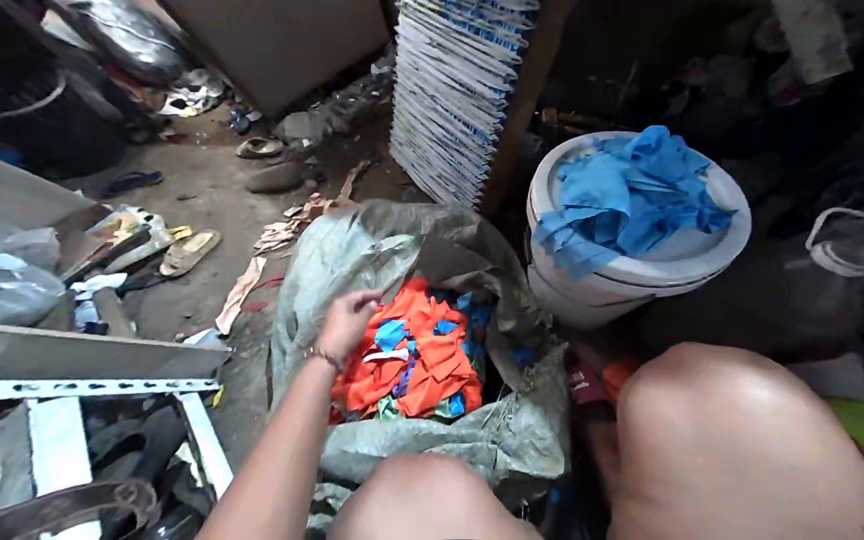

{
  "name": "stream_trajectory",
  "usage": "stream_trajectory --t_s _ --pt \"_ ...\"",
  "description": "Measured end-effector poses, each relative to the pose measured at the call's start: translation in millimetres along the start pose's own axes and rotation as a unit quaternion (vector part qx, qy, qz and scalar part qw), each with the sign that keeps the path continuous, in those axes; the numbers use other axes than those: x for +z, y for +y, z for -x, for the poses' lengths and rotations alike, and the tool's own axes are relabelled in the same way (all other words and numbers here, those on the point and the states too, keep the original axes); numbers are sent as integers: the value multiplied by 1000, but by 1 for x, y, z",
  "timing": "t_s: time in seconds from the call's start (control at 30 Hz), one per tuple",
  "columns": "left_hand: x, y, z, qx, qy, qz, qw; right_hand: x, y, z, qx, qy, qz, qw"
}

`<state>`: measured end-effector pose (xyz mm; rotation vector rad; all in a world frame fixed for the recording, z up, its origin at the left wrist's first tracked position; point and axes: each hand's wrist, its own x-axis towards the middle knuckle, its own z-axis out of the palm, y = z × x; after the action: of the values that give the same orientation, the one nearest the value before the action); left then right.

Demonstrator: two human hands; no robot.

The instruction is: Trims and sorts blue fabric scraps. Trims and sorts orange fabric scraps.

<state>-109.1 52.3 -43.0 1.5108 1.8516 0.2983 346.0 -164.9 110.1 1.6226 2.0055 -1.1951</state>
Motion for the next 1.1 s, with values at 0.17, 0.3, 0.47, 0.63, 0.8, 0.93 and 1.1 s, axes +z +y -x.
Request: stream_trajectory --t_s 0.17,0.3,0.47,0.63,0.8,0.93,1.1 --pt "50 -79 30 118 -82 -150 978 -28 5 -124 -215 -37 80 973" --pt "93 -94 33 186 -19 -190 964 -5 -47 -263 -147 -165 158 962" --pt "98 -96 21 136 82 -183 970 78 -53 -414 -108 -45 34 993" --pt "85 -90 15 85 65 -136 985 103 -39 -424 86 -10 -58 995" --pt "86 -94 14 78 146 -80 983 83 -3 -403 226 0 -74 971" --pt "114 -91 13 298 149 -141 932 112 -1 -427 85 108 -262 955" --pt "137 -47 15 273 -256 -324 869 136 -48 -439 -41 76 -304 949"
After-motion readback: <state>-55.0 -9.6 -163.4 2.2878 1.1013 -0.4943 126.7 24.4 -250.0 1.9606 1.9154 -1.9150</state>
